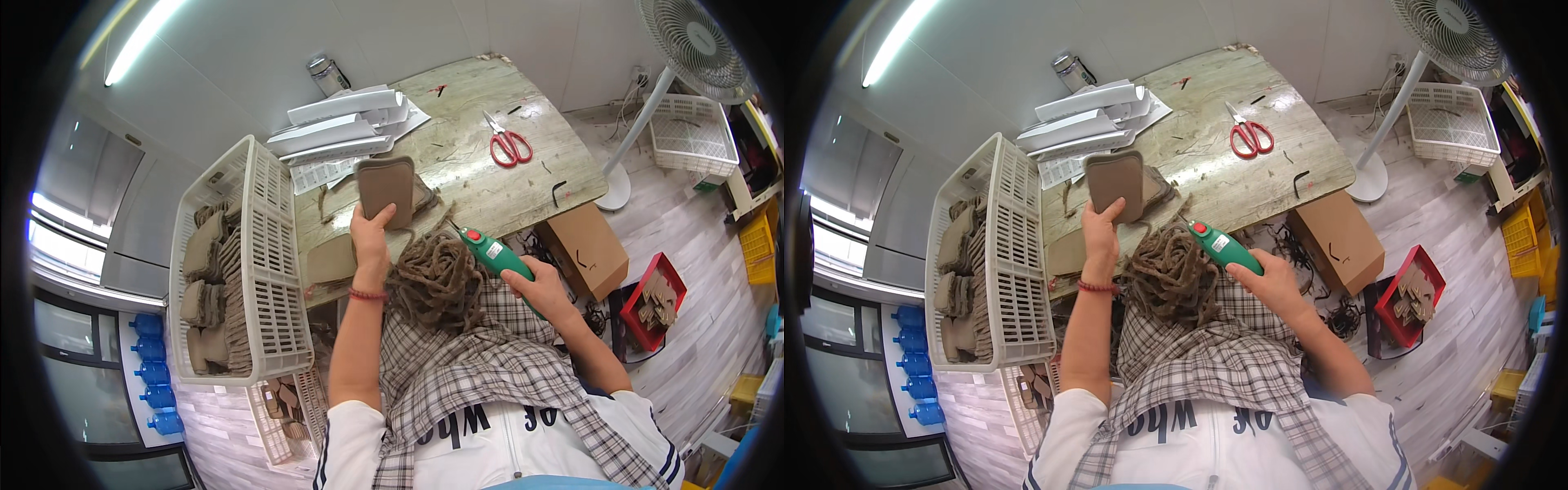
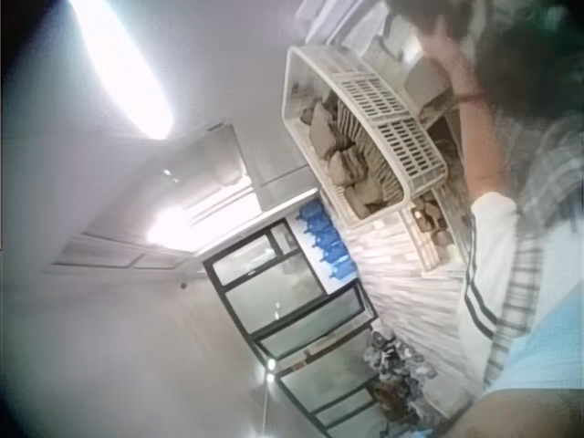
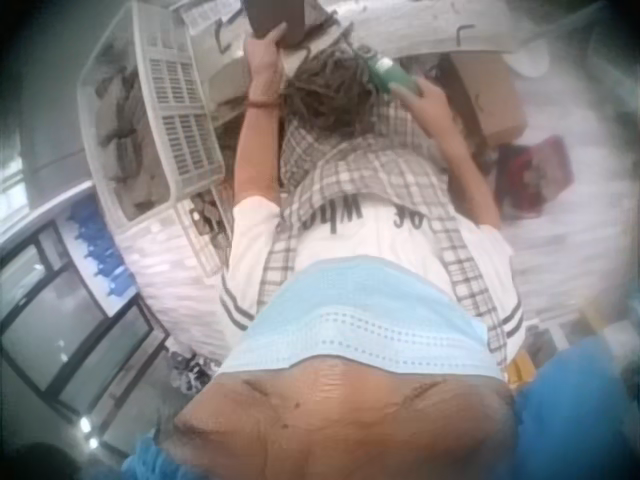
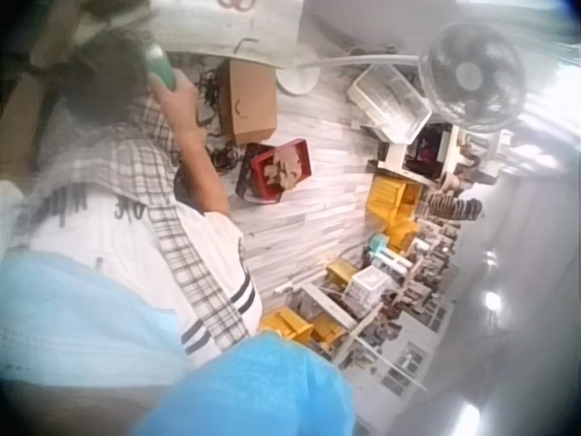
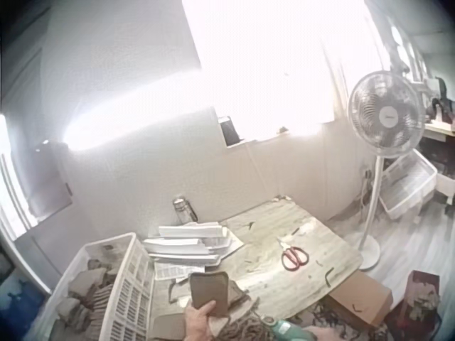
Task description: The person uses a green rotary tool to trim excess cord from the edges of small rectangular cardboard pieces. They handle the pieces one at a time, rotating them to trim all sides, and occasionally use red scissors to snip remaining strands. Finished pieces are stacked on the table.
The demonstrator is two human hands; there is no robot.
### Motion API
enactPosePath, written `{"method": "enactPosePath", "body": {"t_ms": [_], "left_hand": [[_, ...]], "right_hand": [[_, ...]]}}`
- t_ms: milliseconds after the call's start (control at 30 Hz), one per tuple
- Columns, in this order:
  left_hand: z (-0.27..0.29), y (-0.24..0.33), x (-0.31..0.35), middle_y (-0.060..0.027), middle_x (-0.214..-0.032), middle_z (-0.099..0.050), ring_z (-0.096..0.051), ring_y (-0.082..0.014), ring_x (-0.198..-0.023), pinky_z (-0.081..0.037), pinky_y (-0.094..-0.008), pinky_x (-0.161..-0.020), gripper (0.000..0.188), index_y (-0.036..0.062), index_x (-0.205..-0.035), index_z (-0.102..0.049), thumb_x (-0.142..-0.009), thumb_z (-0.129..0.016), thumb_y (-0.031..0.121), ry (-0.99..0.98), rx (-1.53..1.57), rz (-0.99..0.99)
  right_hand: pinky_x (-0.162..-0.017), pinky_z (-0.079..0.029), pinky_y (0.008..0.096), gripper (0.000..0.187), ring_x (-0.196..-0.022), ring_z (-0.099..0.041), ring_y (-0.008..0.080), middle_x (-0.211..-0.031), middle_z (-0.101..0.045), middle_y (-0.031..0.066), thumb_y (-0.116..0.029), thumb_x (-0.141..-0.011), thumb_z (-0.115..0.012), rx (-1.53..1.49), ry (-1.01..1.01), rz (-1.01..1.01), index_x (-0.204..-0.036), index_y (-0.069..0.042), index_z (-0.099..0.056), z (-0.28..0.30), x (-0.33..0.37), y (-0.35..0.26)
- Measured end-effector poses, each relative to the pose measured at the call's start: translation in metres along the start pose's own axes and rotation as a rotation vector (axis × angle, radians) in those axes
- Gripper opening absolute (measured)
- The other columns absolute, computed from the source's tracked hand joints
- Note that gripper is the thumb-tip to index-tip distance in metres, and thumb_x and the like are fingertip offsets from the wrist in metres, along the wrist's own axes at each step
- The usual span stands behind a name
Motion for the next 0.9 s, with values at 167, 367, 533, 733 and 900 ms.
{"method": "enactPosePath", "body": {"t_ms": [167,367,533,733,900], "left_hand": [[-0.031,-0.011,0.039,-0.0076,-0.114,-0.06,-0.06,-0.0203,-0.102,-0.052,-0.034,-0.09,0.04,0.0017,-0.119,-0.051,-0.082,-0.064,-0.009,0.158,0.524,-0.022],[-0.049,-0.02,0.052,-0.0078,-0.118,-0.059,-0.059,-0.0228,-0.106,-0.051,-0.0397,-0.094,0.045,0.0048,-0.126,-0.048,-0.085,-0.062,-0.007,0.195,0.748,0.031],[-0.055,-0.028,0.058,-0.0095,-0.12,-0.058,-0.057,-0.0255,-0.109,-0.049,-0.0406,-0.096,0.046,0.0048,-0.127,-0.047,-0.085,-0.062,-0.007,0.181,0.733,0.088],[-0.063,-0.036,0.068,-0.0097,-0.119,-0.058,-0.059,-0.0244,-0.106,-0.052,-0.038,-0.092,0.046,0.0041,-0.126,-0.046,-0.085,-0.061,-0.008,0.172,0.7,0.126],[-0.063,-0.047,0.076,-0.0095,-0.118,-0.058,-0.06,-0.0238,-0.105,-0.053,-0.0369,-0.091,0.043,0.0033,-0.124,-0.046,-0.085,-0.06,-0.009,0.14,0.685,0.159]], "right_hand": [[-0.056,-0.044,0.0233,0.025,-0.06,-0.052,0.0062,-0.071,-0.058,0.0014,-0.02,-0.088,-0.067,-0.044,0.059,0.065,-0.097,0.002,-0.061,-0.012,0.001,-0.015],[-0.055,-0.044,0.0231,0.023,-0.06,-0.052,0.0058,-0.071,-0.059,0.0013,-0.019,-0.088,-0.066,-0.051,0.069,0.059,-0.096,0.002,-0.061,-0.017,0.006,-0.024],[-0.056,-0.044,0.0233,0.022,-0.06,-0.052,0.006,-0.069,-0.059,0.0015,-0.019,-0.088,-0.066,-0.064,0.071,0.046,-0.094,0.002,-0.061,-0.018,0.004,-0.026],[-0.056,-0.045,0.0237,0.024,-0.061,-0.053,0.0063,-0.069,-0.059,0.0017,-0.021,-0.089,-0.066,-0.075,0.08,0.06,-0.093,0.002,-0.061,-0.016,0.002,-0.028],[-0.056,-0.044,0.0238,0.026,-0.061,-0.053,0.0066,-0.069,-0.058,0.0018,-0.023,-0.089,-0.065,-0.083,0.097,0.066,-0.094,0.002,-0.06,-0.016,0.001,-0.033]]}}
Point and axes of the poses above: each hand's wrist, its own x-axis away from the middle knuckle, its own z-axis out of the back of the hand, y = z × x, the point moved 3 cm from there along -x, towards the middle knuckle
